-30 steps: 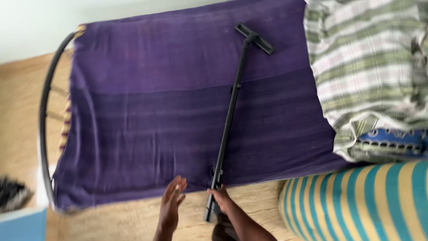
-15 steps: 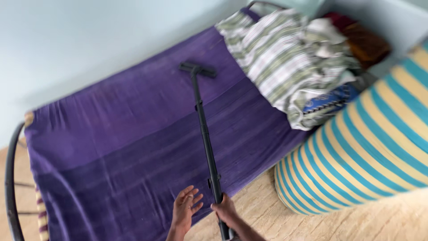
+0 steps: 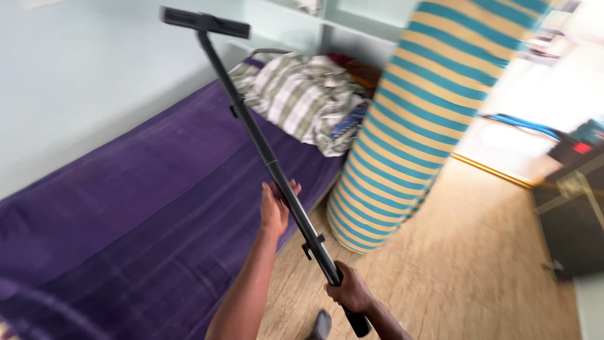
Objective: The person connects a hose and various attachments to a vacuum cleaner, plugs the power cord into a wall outlet, and performs vacuuming on a tiled floor.
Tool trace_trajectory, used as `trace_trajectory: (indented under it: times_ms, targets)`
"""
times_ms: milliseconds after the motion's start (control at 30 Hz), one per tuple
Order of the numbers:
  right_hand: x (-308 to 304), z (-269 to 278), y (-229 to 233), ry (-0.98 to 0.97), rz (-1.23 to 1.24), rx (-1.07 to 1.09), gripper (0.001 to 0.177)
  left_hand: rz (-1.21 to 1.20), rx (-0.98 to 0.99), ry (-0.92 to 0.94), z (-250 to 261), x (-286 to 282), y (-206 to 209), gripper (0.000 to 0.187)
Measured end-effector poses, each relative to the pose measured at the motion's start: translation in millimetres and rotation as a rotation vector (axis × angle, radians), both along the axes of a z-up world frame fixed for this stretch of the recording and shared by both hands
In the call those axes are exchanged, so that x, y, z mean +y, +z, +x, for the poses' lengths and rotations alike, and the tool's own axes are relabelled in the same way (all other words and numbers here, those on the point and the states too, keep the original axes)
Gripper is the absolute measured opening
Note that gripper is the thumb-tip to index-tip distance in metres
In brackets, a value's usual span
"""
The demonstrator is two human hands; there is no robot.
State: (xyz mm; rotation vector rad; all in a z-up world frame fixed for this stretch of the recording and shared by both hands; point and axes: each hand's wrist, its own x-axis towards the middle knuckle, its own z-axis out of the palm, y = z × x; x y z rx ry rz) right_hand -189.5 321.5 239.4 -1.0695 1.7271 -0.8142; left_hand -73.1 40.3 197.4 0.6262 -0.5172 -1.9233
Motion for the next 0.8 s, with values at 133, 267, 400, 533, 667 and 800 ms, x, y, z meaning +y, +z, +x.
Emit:
trace_trajectory:
  times_ms: [133, 267, 400, 533, 667, 800]
  targets:
    - [85.6, -5.1, -5.8, -0.106, -0.026, 0.135, 0.056, -0.084, 0.008, -0.085, -23.0, 20.1, 124.0, 0.041]
    - [121.2, -29.5, -29.9, -0.113, 0.077, 0.218, 0.081, -0.375, -0.119, -0.084, -73.1, 70.3, 152.0, 0.027]
    - [140.6, -81.2, -32.2, -0.007, -0.243, 0.178, 0.106, -0.587, -0.152, -0.124, -125.0, 131.6, 136.2, 0.022]
    - [135.6, -146.4, 36.3, -0.243, -0.35, 0.243, 0.094, -0.668, -0.146, -0.231, -181.0, 199.4, 97.6, 0.02]
    - [140.5, -195.5, 120.6, -0.35, -0.579, 0.323, 0.087, -0.71, -0.272, -0.348, -247.8, 280.4, 49.6, 0.031]
    - [162.2, -246.9, 151.8, -0.375, -0.681, 0.221, 0.084, -0.841, -0.25, -0.445, -307.5, 381.7, 17.3, 0.044]
